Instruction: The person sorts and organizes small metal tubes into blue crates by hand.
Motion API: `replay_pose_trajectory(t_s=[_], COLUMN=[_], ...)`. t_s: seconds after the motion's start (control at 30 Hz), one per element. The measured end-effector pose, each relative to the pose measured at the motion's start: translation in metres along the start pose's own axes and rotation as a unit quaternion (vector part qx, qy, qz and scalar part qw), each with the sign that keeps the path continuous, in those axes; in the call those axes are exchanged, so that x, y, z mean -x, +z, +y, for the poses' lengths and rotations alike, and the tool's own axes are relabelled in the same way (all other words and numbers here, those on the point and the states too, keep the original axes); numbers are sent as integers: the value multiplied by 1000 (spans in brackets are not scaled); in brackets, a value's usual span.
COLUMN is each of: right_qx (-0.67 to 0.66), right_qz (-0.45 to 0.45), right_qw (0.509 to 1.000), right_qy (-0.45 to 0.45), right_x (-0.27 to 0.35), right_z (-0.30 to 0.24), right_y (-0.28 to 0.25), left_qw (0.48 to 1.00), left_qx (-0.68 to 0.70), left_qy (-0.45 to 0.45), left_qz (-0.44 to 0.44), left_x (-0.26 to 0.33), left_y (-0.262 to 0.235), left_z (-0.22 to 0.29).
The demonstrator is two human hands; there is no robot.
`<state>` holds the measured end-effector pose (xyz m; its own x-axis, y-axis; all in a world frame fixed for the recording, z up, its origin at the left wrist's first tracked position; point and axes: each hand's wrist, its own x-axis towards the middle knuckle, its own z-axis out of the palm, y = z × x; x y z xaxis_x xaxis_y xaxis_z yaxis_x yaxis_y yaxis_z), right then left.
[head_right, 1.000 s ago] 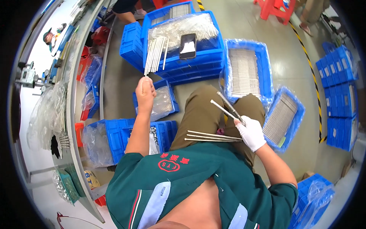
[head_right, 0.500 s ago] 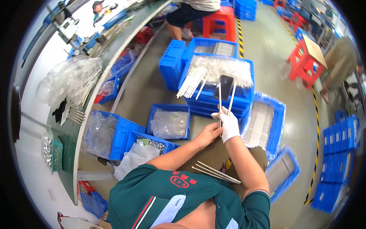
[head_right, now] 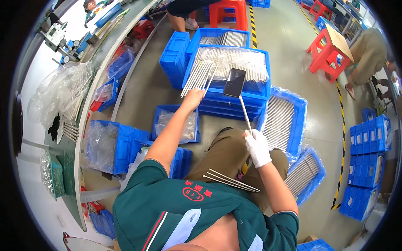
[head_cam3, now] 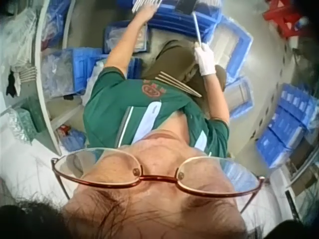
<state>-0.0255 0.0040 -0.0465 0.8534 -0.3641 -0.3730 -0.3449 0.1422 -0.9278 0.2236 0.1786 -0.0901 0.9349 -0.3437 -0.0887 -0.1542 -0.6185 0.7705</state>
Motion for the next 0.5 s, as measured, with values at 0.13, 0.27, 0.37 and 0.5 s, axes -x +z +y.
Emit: replay_pose_trajectory(t_s=[0.13,0.27,0.37,0.5], right_qx=[2,-19,4,129], right_qz=[-5,-9,16,54], right_qw=[1000,999,1000,986], right_qy=[20,38,-5,-91], right_x=[26,44,55,59], right_z=[14,17,17,30], right_y=[-9,-12,-9,-17], left_qw=[972,935,967,774], left_qx=[-233,-345,-190,529], left_qy=[-1,17,91,-205], left_qz=[36,83,143,-280], left_x=[-3,9,25,67], left_y=[0,-5,-6,8], left_z=[15,34,18,27])
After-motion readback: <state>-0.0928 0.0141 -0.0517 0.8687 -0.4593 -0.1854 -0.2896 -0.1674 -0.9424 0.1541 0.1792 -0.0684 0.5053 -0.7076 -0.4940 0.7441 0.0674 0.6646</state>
